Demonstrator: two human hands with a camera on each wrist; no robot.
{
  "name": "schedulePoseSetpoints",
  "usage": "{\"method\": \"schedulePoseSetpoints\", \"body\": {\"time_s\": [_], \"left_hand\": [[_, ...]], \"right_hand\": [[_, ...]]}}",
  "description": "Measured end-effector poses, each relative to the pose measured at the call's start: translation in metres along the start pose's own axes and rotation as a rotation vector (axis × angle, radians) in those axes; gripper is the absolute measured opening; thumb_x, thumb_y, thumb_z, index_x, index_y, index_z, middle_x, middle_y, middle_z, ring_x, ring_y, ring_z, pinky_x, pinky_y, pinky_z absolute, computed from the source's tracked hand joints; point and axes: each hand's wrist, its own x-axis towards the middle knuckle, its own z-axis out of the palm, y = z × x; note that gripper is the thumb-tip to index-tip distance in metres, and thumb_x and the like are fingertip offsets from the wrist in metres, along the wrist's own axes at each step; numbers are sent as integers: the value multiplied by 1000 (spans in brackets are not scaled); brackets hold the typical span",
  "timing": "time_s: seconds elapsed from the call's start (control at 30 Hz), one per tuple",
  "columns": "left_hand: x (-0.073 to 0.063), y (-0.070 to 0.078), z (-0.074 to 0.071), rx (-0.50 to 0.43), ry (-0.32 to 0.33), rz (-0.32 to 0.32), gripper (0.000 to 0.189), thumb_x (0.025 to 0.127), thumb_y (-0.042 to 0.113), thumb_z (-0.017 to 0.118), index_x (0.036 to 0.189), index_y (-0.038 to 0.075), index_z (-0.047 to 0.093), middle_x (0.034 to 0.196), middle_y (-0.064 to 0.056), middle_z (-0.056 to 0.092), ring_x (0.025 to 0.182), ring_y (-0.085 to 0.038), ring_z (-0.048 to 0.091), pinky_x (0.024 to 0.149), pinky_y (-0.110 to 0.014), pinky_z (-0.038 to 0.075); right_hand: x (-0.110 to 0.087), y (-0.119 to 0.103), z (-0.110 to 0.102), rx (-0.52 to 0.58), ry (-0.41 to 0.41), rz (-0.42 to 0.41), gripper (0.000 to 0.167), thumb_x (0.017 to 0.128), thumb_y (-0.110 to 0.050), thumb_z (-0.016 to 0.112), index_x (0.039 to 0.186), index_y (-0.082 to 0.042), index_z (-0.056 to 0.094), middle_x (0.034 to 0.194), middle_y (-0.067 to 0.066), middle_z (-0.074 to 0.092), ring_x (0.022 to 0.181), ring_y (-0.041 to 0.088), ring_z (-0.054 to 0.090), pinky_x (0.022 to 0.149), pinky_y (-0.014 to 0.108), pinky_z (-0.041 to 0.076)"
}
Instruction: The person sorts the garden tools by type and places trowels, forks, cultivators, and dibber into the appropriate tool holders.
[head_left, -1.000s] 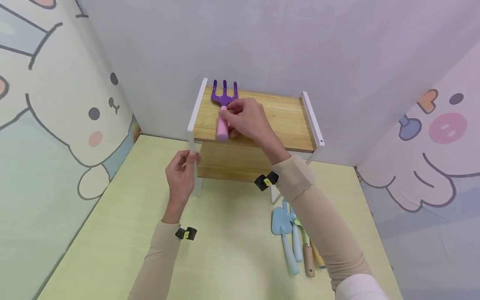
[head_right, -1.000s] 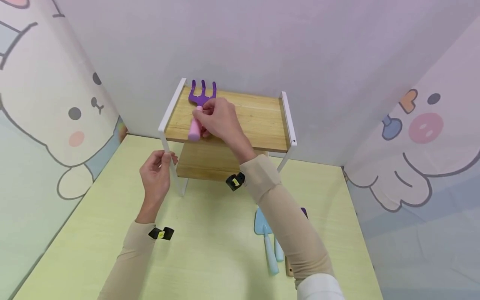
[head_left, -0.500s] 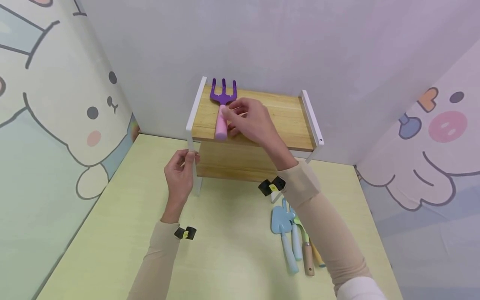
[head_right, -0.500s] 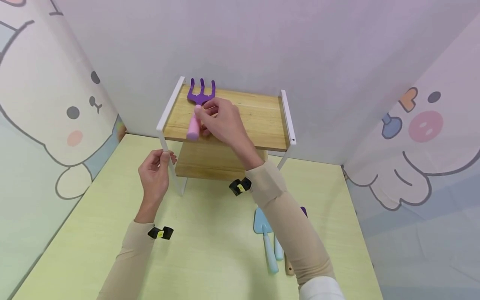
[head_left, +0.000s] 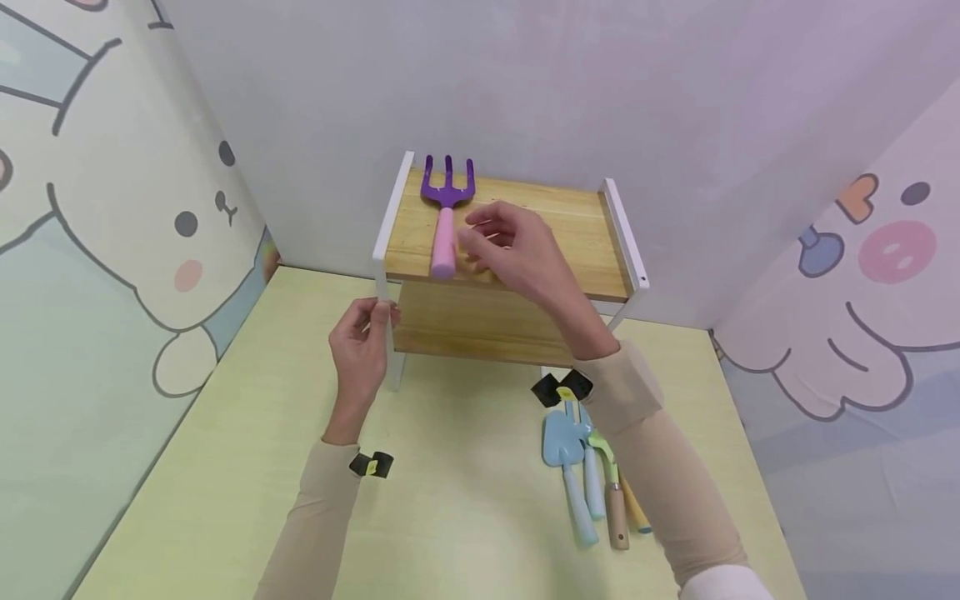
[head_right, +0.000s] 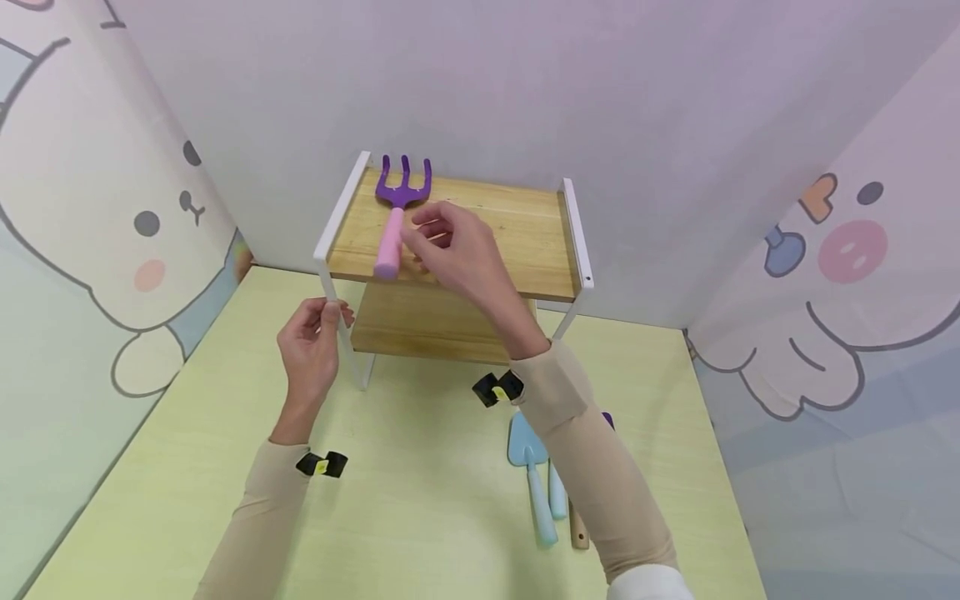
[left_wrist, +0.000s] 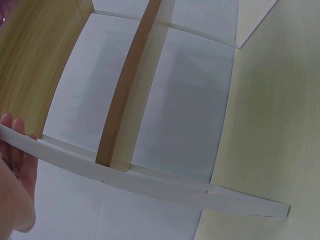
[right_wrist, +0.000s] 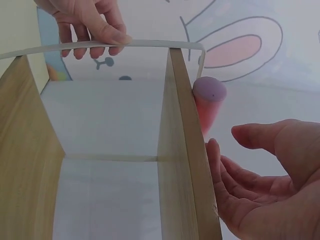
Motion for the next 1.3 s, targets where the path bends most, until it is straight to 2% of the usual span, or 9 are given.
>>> {"method": "schedulePoseSetpoints", "body": {"time_s": [0.1, 0.3, 0.4, 0.53, 0.63, 0.77, 0.97, 1.17, 1.3], "left_hand": [[0, 0, -1, 5, -3, 4, 22, 105, 5, 58, 100, -15, 65, 88, 2, 71, 81, -14, 69, 79, -23, 60], [0, 0, -1, 3, -2, 4, 24, 105, 8, 59, 100, -15, 65, 89, 1, 71, 81, -23, 69, 80, -23, 60], [0, 11, 1, 1, -2, -9, 25, 105, 6, 58, 100, -18, 63, 88, 1, 70, 81, -19, 69, 80, -21, 59], [0, 13, 2, 4, 0, -21, 22, 105, 1, 56, 101, -21, 61, 88, 0, 70, 81, -12, 68, 80, -21, 59], [0, 1, -1, 2, 4, -14, 21, 104, 1, 57, 101, -19, 63, 88, 2, 70, 81, -12, 68, 79, -21, 59], [0, -2, -1, 1, 2, -3, 20, 104, 4, 58, 100, -15, 65, 87, 1, 71, 80, -13, 68, 79, -23, 59], [1, -1, 1, -5, 2, -4, 19, 104, 2, 58, 100, -15, 65, 88, -4, 71, 81, -21, 69, 79, -23, 60], [1, 3, 2, -4, 11, -10, 15, 103, -7, 55, 99, -20, 62, 88, 0, 71, 80, -14, 68, 79, -20, 59], [0, 15, 5, -8, 6, -7, 16, 103, -7, 55, 98, -22, 60, 87, -1, 70, 80, -12, 68, 79, -20, 59]], "right_hand": [[-5, 2, 0, 26, 32, -35, 30, 102, -20, 66, 127, -2, 64, 111, 11, 72, 89, 21, 69, 73, 30, 60], [-14, 10, 1, 104, 94, -110, 31, 101, -17, 68, 126, 1, 64, 108, 11, 72, 87, 23, 70, 68, 30, 61], [-18, 13, 1, 142, 124, -122, 32, 100, -18, 69, 125, 1, 64, 105, 11, 73, 83, 23, 71, 65, 31, 61], [-23, 17, 2, 186, 147, -144, 32, 99, -17, 70, 124, 2, 64, 103, 12, 73, 80, 25, 70, 66, 32, 62], [-28, 20, 2, 199, 143, -178, 32, 99, -14, 70, 123, 4, 63, 104, 14, 72, 81, 24, 70, 71, 31, 62], [-35, 25, 2, 192, 112, -238, 33, 98, -11, 71, 125, 4, 61, 108, 12, 70, 91, 22, 69, 81, 29, 61], [-40, 34, 2, 192, 82, -312, 30, 98, -7, 70, 125, 3, 62, 112, 9, 69, 100, 21, 67, 84, 29, 60], [-47, 40, 3, 183, 72, -380, 28, 96, -5, 71, 122, 0, 64, 111, 8, 71, 99, 21, 68, 84, 30, 59], [-53, 45, 2, 183, 54, -429, 28, 96, -4, 72, 122, 0, 64, 112, 8, 71, 100, 22, 67, 88, 32, 59]]}}
